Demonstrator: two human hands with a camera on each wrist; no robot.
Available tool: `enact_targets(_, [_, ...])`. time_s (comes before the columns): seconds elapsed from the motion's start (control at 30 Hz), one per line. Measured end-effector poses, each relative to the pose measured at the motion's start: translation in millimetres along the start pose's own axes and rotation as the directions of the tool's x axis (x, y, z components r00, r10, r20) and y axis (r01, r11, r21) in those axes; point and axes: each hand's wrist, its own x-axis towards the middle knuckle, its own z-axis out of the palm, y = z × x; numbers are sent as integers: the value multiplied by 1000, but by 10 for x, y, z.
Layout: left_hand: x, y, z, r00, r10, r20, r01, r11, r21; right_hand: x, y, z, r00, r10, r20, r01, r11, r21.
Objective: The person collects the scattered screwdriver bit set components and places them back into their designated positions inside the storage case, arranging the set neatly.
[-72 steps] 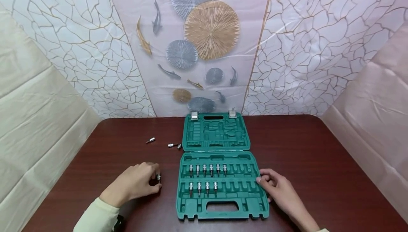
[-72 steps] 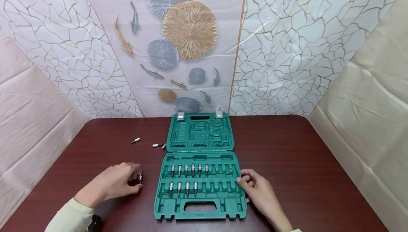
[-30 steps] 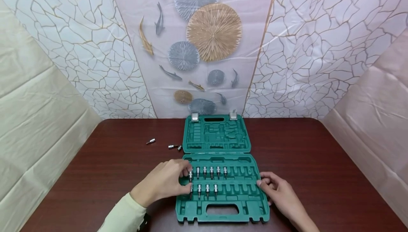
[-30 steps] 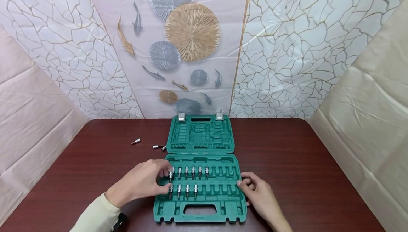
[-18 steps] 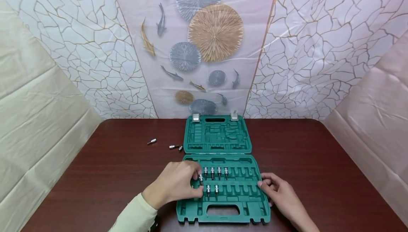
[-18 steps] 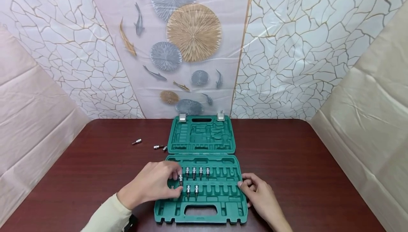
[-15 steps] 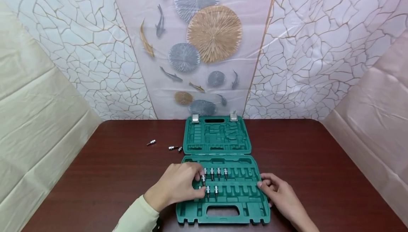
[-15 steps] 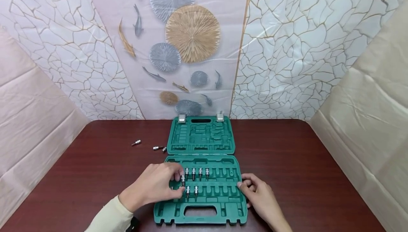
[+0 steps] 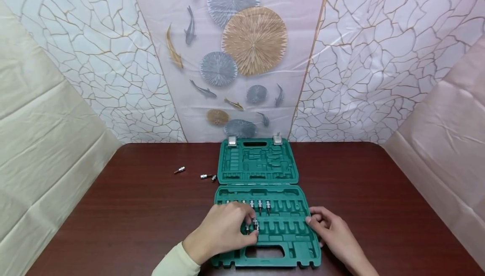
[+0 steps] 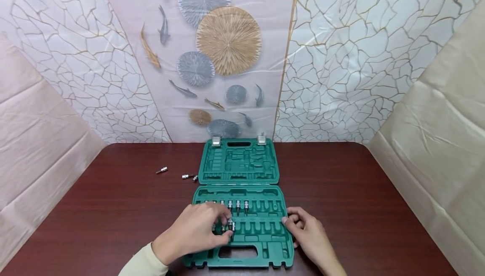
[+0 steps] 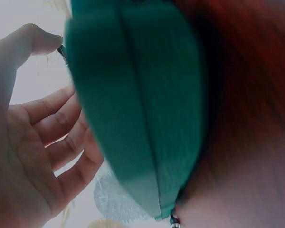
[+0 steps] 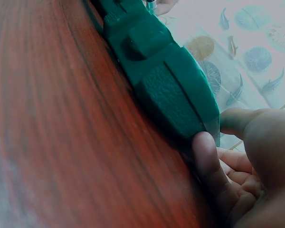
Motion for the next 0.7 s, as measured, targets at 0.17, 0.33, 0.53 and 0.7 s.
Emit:
enact_targets(0.17, [53, 104, 73, 1000, -17, -21, 18, 1000, 16, -2, 7, -23, 1000, 9, -6, -9, 1000, -3])
enact_targets(0.33, [89, 242, 160, 998, -53, -17, 53, 998, 27, 1, 23, -25, 1000, 10, -3, -10, 1000, -8])
enact_targets(0.53, [103, 330, 216, 998, -31, -49, 36, 994, 102, 4, 31, -11, 1000, 17, 2, -17, 1000, -8])
enact_targets(0.7, [92, 343, 219, 999, 2, -43, 6, 983, 182, 2, 9, -4, 1000, 19, 3, -19, 1000, -4])
